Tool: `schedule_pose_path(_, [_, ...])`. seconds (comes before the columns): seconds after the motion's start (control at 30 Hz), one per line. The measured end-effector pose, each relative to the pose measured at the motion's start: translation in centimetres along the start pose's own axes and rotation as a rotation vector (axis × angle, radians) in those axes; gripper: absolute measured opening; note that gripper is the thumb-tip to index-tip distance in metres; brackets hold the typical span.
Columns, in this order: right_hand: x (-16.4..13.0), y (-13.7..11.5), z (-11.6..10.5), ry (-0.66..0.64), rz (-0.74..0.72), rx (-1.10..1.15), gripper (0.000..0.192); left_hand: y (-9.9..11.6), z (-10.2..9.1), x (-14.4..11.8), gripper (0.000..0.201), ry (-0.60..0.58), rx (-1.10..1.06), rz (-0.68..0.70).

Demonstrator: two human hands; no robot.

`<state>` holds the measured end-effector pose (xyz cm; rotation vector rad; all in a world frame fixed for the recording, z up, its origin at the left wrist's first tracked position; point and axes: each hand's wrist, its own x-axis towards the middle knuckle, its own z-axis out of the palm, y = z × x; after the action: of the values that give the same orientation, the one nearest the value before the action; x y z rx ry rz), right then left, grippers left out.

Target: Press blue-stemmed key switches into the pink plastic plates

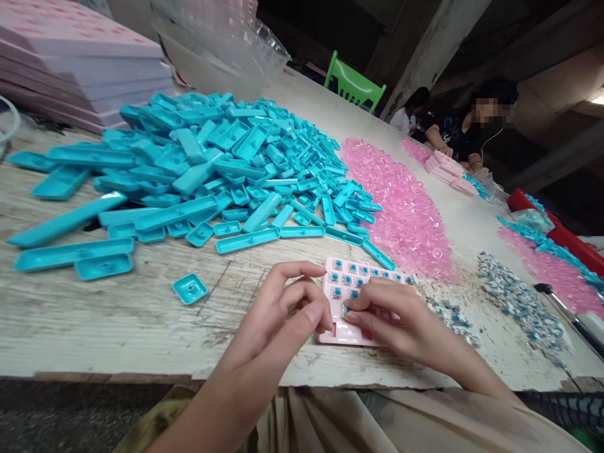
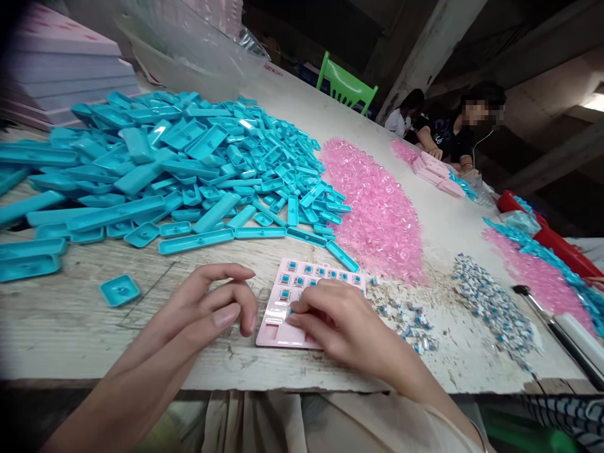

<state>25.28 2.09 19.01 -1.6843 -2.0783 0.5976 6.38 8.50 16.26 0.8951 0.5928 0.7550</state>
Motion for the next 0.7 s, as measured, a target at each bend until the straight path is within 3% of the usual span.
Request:
schedule_pose_path(0.13, [0.0, 0.3, 0.3, 0.006, -0.045, -0.034, 0.016, -0.2, -0.1, 0.1, 0.018, -0.002, -0.025, 0.022])
schedule_pose_path(0.57, [1.1, -0.4, -0.9, -0.169, 0.113, -0.076, 0.021, -0.7, -0.2, 0.1, 0.012, 0.006, 0.022, 0.041])
schedule_pose_path(0.7, [-0.6, 0.1, -0.6, -0.115, 0.085, -0.129, 0.026, -1.5, -0.1, 0.2, 0.015, 0.018, 0.056, 0.083])
